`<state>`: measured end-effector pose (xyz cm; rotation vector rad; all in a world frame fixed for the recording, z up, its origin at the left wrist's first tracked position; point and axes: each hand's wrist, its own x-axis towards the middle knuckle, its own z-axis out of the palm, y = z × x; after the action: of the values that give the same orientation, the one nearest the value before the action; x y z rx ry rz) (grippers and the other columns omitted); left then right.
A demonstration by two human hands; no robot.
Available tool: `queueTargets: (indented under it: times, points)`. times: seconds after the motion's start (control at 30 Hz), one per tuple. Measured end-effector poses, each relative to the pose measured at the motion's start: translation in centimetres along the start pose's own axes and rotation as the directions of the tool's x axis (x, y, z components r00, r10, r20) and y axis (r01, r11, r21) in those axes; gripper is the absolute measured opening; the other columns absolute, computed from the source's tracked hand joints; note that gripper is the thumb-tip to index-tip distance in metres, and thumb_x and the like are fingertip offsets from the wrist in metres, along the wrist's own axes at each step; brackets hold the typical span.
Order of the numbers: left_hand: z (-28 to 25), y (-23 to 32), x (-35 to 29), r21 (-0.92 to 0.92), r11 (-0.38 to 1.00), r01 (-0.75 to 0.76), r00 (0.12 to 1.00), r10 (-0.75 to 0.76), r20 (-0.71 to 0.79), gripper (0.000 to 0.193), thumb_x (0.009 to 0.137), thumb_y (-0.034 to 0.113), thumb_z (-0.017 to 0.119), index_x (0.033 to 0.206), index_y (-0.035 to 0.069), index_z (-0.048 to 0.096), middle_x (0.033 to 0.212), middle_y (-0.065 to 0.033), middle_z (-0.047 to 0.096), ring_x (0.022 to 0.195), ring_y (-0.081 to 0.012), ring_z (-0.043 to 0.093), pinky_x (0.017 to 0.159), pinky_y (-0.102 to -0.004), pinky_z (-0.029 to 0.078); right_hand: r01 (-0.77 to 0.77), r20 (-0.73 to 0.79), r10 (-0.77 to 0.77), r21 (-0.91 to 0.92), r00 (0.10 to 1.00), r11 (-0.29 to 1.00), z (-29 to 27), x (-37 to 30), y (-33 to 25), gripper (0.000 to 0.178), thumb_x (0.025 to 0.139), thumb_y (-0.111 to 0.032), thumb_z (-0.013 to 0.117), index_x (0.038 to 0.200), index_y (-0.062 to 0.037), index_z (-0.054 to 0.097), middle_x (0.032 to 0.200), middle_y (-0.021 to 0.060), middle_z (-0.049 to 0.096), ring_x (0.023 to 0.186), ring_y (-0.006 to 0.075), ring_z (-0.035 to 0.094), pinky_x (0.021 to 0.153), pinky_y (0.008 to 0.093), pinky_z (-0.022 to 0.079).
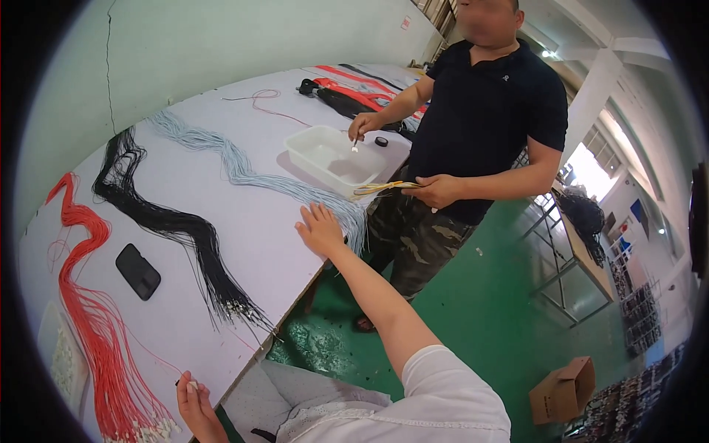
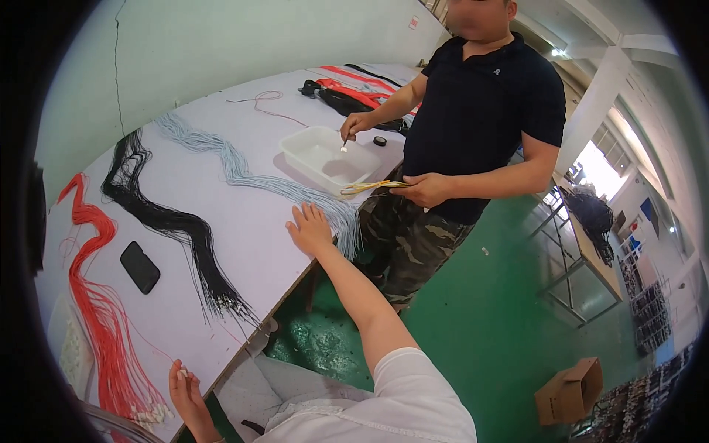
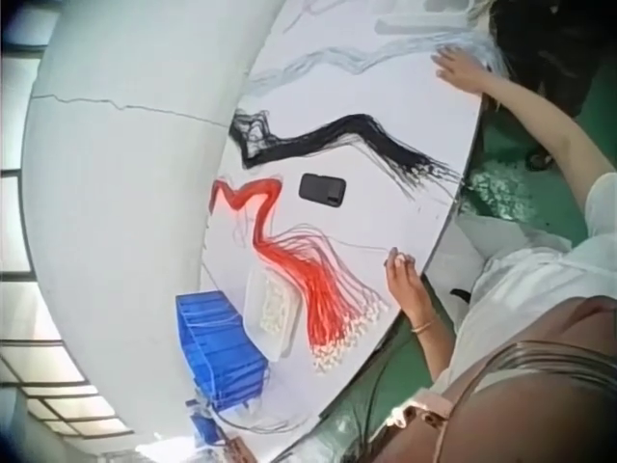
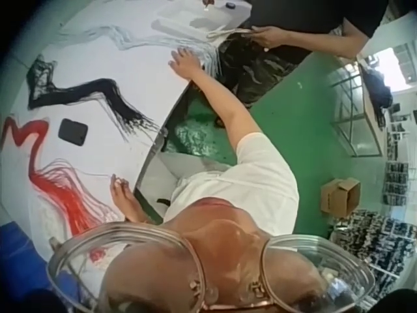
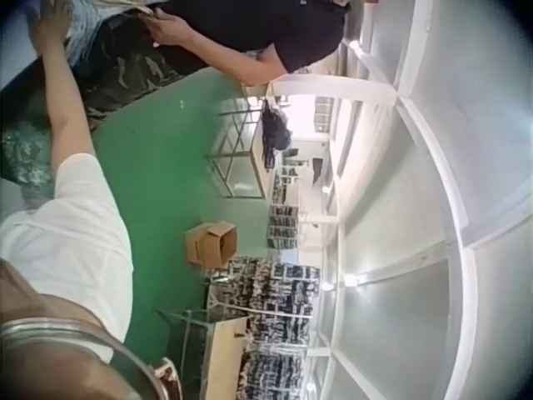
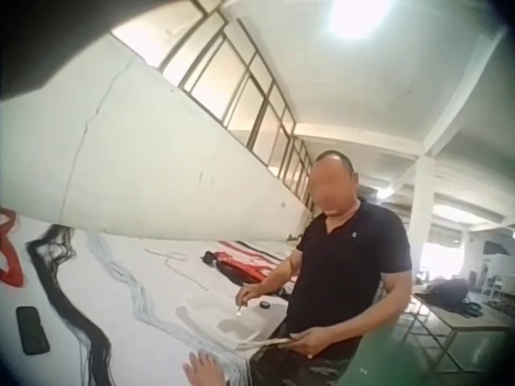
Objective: The worker is manually inserting electrical wires into white plastic connector housings to assemble wire harnesses.
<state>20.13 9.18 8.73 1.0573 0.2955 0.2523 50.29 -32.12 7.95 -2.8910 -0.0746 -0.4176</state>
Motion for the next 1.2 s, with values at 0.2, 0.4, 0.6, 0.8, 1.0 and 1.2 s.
queueTargets:
  times: [0.2,0.4,0.6,0.8,1.0,1.2]
  points:
    - [-0.6,-0.1,-0.1,0.547,0.832,-0.092,0.994,0.112,-0.004,0.032,0.099,0.01,0.053,0.128,-0.004,0.056,0.126,-0.0086,0.055,0.109,-0.0147,0.054,0.093,-0.0255,0.045,0.148,-0.132,-0.202,-0.334,0.971,0.931,2.5,0.7,1.6,0.049,0.093,-0.039,0.054,0.126,-0.0028,0.057,0.132,0.0196,0.056,0.125,0.0363,0.049,0.104,0.0484,0.039]
    - [3.4,1.7,0.2,0.211,0.977,-0.033,0.996,0.05,-0.075,0.032,0.099,0.016,0.059,0.126,-0.001,0.061,0.106,-0.0016,0.062,0.095,-0.0096,0.059,0.087,-0.0261,0.049,0.443,-0.396,-0.316,0.287,0.862,0.849,-2.2,-1.1,-4.3,0.025,0.095,-0.018,0.061,0.112,-0.0005,0.066,0.103,0.0154,0.066,0.098,0.0257,0.062,0.09,0.0371,0.048]
    - [3.7,1.9,1.0,0.055,0.993,0.105,0.983,-0.096,-0.155,0.028,0.098,0.013,0.061,0.121,-0.001,0.062,0.108,-0.0068,0.065,0.097,-0.0158,0.065,0.091,-0.0309,0.054,0.33,0.125,-0.516,0.638,0.848,0.696,-3.8,-8.9,-19.9,0.012,0.088,-0.013,0.07,0.094,-0.0023,0.07,0.081,0.0072,0.065,0.066,0.0178,0.06,0.063,0.0291,0.048]
    - [3.5,2.8,2.6,0.082,0.988,0.134,0.991,-0.133,-0.024,0.029,0.098,0.01,0.059,0.124,-0.002,0.059,0.111,-0.0089,0.064,0.103,-0.0174,0.064,0.093,-0.0339,0.055,0.256,0.34,-0.335,0.255,0.879,0.932,-2.7,-7.2,-25.8,0.027,0.086,-0.029,0.072,0.081,-0.0029,0.065,0.069,0.0077,0.065,0.064,0.0263,0.063,0.063,0.0368,0.05]
    - [1.7,2.8,3.2,0.043,0.984,0.175,0.984,-0.175,0.008,0.026,0.097,0.01,0.06,0.12,-0.002,0.061,0.109,-0.0093,0.065,0.099,-0.0169,0.066,0.089,-0.0319,0.056,0.11,0.456,-0.314,0.421,0.833,0.9,-2.3,-6.4,-24.5,0.021,0.087,-0.023,0.067,0.084,-0.0025,0.065,0.072,0.0096,0.068,0.065,0.023,0.065,0.06,0.0345,0.049]
    - [2.4,3.1,3.6,0.003,0.986,0.166,0.986,-0.166,-0.026,0.026,0.097,0.009,0.06,0.121,0.0,0.061,0.105,-0.0086,0.066,0.093,-0.0164,0.066,0.085,-0.0315,0.056,-0.644,0.734,-0.3,0.679,0.609,0.353,-4.0,-6.6,-21.7,0.018,0.095,-0.01,0.059,0.109,0.0008,0.063,0.078,0.0037,0.067,0.063,0.0045,0.06,0.053,0.0168,0.045]
